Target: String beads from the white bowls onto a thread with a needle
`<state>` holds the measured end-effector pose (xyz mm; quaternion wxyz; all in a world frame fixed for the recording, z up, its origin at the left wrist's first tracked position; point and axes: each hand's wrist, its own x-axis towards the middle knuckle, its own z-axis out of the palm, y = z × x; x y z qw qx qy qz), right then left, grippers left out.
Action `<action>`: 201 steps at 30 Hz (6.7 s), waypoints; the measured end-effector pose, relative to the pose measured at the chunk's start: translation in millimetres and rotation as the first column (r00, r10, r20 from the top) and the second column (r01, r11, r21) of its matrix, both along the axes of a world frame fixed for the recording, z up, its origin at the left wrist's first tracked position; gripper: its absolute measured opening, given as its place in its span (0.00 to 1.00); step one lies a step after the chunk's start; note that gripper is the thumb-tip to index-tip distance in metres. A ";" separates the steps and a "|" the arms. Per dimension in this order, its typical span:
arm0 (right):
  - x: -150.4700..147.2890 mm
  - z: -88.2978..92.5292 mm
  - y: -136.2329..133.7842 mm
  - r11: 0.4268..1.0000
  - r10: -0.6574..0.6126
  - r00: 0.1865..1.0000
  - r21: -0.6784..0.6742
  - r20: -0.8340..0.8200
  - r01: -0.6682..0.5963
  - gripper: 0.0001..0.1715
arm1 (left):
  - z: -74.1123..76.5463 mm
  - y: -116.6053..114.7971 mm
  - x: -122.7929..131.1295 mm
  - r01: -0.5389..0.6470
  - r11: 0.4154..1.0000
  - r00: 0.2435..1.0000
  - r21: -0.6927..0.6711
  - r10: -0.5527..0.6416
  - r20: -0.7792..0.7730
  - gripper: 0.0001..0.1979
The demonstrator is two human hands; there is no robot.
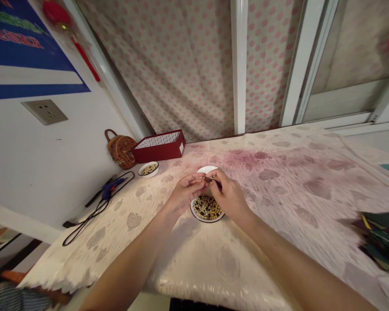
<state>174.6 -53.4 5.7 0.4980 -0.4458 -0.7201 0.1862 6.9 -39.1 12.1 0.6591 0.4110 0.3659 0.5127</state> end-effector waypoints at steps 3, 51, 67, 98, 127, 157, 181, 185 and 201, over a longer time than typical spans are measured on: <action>0.1 1.0 -0.5 1.000 -0.008 1.000 0.003 -0.001 0.008 0.11 | -0.3 0.8 0.0 -0.003 1.000 1.000 -0.005 0.003 0.006 0.18; 2.5 4.3 -0.9 0.986 -0.158 0.986 0.047 -0.058 0.161 0.11 | -0.5 -10.0 3.5 0.384 0.793 0.499 0.473 0.253 -0.829 0.14; 0.7 5.2 -4.6 0.998 -0.053 0.993 0.038 -0.106 0.057 0.10 | 6.0 -2.7 1.5 0.114 0.990 0.986 0.078 -0.103 -0.132 0.13; 0.2 0.6 -0.4 1.000 0.005 0.999 0.022 -0.053 -0.004 0.10 | 1.6 0.3 3.3 0.032 0.998 0.992 -0.050 -0.025 0.127 0.14; 2.8 2.1 0.2 0.989 -0.150 0.985 0.006 -0.090 0.151 0.10 | 31.5 -29.4 4.4 0.521 0.824 -0.062 0.222 0.296 -0.953 0.15; 0.1 4.1 -4.1 0.999 -0.042 0.995 0.004 -0.090 0.042 0.10 | 4.5 1.2 -7.4 0.127 0.986 0.978 0.111 -0.106 -0.181 0.14; -1.3 2.0 -2.9 1.000 0.014 0.999 0.006 -0.031 -0.014 0.10 | 2.7 0.8 -5.1 0.104 0.994 0.995 0.013 -0.104 0.000 0.19; -1.0 -0.3 -1.1 1.000 0.020 0.999 0.005 -0.041 -0.020 0.10 | 2.0 1.7 -5.7 0.096 0.995 0.995 0.010 -0.096 -0.008 0.19; -1.1 0.7 -2.1 1.000 0.016 0.998 0.001 -0.063 -0.016 0.10 | 5.5 0.0 -3.0 0.108 0.993 0.994 -0.051 -0.106 0.038 0.14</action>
